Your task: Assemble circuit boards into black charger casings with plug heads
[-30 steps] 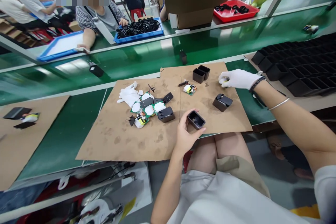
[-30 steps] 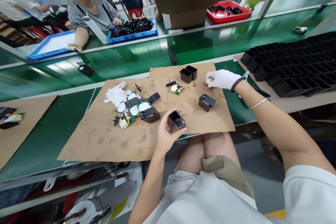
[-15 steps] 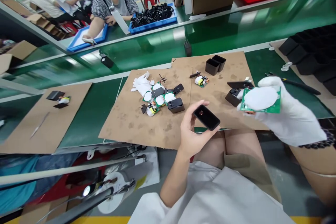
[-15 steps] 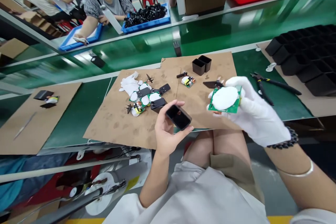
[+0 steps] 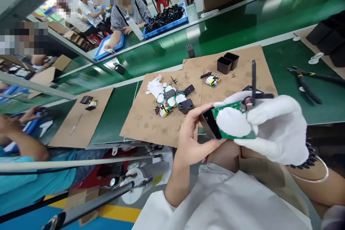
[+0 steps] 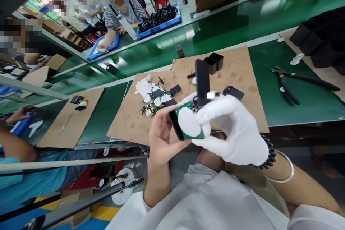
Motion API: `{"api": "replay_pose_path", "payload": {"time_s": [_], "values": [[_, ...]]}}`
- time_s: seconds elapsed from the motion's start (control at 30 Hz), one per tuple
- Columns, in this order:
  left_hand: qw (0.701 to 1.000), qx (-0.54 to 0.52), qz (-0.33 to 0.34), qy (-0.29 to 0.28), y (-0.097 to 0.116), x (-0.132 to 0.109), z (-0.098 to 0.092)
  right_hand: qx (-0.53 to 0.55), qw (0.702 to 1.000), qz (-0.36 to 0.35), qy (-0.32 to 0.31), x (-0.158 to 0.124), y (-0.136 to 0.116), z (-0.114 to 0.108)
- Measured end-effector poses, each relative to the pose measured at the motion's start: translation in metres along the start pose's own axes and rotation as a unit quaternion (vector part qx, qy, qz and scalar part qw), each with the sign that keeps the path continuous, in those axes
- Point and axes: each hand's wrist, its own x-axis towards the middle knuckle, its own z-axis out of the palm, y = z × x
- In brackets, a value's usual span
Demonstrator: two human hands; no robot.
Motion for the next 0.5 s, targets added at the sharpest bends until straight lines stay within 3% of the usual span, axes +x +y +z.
{"api": "replay_pose_path", "payload": {"time_s": [0.13, 0.23, 0.5], "values": [[0.999, 0.027, 0.005, -0.020, 0.001, -0.001, -0.009, -0.096, 0.991, -0.020, -0.093, -0.002, 0.001, 0.001], [0.999, 0.025, -0.002, -0.032, 0.001, -0.002, -0.011, -0.124, 0.984, -0.026, -0.128, -0.004, 0.002, -0.006], [0.999, -0.004, 0.004, -0.042, 0.000, -0.003, -0.012, -0.073, 0.991, -0.031, -0.104, -0.002, -0.005, -0.008]]}}
